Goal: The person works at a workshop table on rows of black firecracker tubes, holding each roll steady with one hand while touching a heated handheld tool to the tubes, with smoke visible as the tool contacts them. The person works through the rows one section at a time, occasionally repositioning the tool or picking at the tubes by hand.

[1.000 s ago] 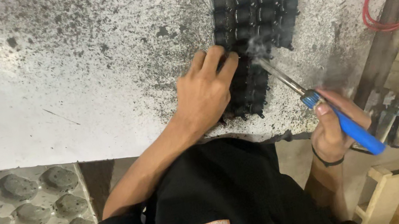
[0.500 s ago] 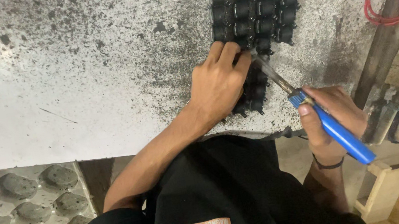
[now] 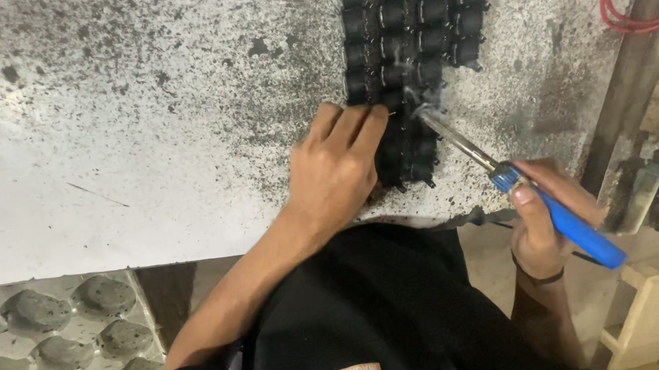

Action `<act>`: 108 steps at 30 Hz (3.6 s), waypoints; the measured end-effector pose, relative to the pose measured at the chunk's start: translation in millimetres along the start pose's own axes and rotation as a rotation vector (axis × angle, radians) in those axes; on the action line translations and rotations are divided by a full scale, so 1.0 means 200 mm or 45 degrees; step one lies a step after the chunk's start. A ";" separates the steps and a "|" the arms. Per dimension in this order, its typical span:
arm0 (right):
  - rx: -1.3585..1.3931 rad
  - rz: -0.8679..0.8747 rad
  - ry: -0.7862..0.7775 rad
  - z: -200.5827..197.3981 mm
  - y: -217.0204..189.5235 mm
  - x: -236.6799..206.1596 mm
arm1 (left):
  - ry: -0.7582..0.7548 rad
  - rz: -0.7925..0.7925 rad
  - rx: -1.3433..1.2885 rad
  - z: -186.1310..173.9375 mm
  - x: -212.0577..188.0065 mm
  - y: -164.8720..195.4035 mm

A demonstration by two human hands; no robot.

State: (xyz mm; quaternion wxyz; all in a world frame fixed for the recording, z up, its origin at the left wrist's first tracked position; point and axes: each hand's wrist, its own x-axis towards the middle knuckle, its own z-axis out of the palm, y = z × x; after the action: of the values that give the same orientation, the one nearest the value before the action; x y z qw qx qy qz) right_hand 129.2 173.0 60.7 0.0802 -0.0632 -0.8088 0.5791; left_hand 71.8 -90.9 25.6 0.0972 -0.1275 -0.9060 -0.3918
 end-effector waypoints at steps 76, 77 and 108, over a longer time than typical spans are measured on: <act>-0.067 -0.076 -0.087 -0.07 -0.09 -0.13 | -0.083 0.066 -0.072 -0.04 -0.13 0.05; -0.116 -0.091 -0.128 -0.07 -0.07 -0.15 | -0.110 0.053 -0.075 -0.04 -0.14 0.05; -0.268 -0.234 -0.227 -0.03 -0.15 -0.18 | -0.179 0.161 -0.069 0.08 -0.18 0.06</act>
State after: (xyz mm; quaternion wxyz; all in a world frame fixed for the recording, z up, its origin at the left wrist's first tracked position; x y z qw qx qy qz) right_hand 166.0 162.1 88.7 0.0538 0.0546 -0.8714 0.4846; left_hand 108.2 -77.6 12.6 0.0544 -0.2141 -0.8897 -0.3995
